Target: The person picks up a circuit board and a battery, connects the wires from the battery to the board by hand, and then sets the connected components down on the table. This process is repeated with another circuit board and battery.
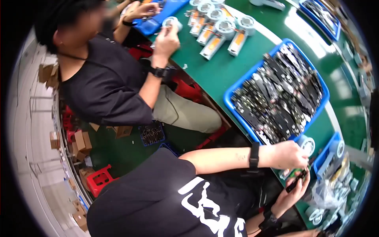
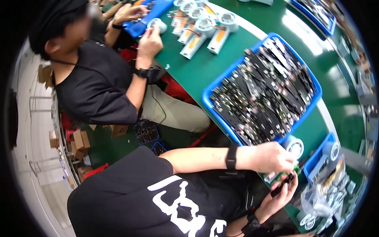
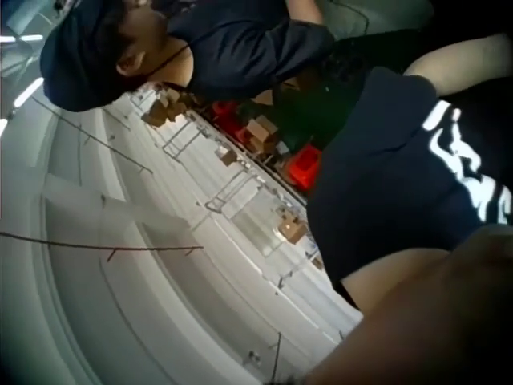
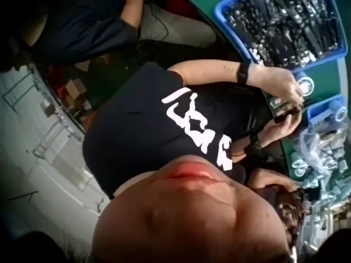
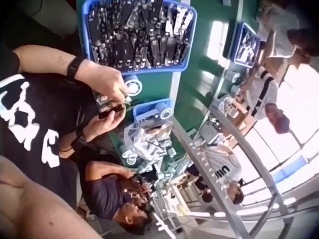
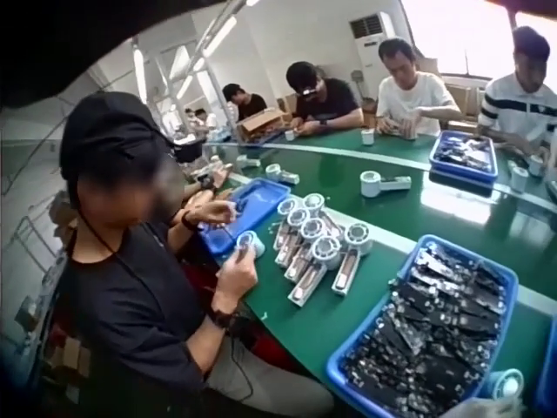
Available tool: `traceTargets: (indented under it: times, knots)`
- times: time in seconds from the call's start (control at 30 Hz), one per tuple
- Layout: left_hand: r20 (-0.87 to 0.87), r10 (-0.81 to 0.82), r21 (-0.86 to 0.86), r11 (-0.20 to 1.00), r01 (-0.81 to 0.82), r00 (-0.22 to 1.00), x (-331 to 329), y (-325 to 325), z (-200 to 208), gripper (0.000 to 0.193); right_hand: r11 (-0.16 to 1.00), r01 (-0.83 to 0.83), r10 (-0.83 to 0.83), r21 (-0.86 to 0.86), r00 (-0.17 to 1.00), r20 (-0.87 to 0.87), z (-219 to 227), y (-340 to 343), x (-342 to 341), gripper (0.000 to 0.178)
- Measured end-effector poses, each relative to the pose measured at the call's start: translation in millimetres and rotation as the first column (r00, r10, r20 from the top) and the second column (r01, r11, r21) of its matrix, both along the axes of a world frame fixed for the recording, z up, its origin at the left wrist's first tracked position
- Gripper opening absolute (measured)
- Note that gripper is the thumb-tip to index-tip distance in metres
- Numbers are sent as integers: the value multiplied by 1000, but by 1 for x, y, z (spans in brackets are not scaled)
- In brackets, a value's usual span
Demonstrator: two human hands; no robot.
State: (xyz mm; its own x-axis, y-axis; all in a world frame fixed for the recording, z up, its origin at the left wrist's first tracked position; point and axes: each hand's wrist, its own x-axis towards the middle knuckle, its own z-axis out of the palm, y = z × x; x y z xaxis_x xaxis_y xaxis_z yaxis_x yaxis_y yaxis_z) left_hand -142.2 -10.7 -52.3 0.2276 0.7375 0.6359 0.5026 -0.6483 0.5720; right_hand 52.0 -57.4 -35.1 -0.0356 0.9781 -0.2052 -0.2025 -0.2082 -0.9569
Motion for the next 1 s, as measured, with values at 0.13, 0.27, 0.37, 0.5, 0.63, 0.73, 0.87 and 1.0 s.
traceTargets:
  times: [0.13,0.27,0.37,0.5,0.63,0.73,0.87,1.0]
  knots:
    - [94,-69,-152,985,82,993,-27,4,6,11,997,-72,71,-31,997,-19,1,18,-24,43]
    - [85,-93,-180,978,107,992,-32,9,9,16,985,-160,156,-63,986,-61,6,23,-27,43]
    - [50,-100,-150,983,107,994,-24,14,12,18,990,-120,119,-68,993,-10,12,21,-24,44]
    - [2,-97,-181,979,96,995,-13,12,22,19,989,-132,132,-61,991,3,11,15,-15,45]
    - [-39,-41,-177,984,34,998,-9,10,26,18,986,-147,147,-79,989,2,11,11,-15,45]
    - [-56,-25,-177,984,15,998,-7,7,27,17,983,-157,157,-95,988,-12,11,9,-14,45]
    - [-53,-13,-203,979,2,999,-4,7,30,17,983,-156,154,-102,988,-28,9,10,-16,45]
    - [-65,-9,-247,969,-7,998,-5,9,32,16,985,-149,147,-81,989,-28,5,11,-18,44]
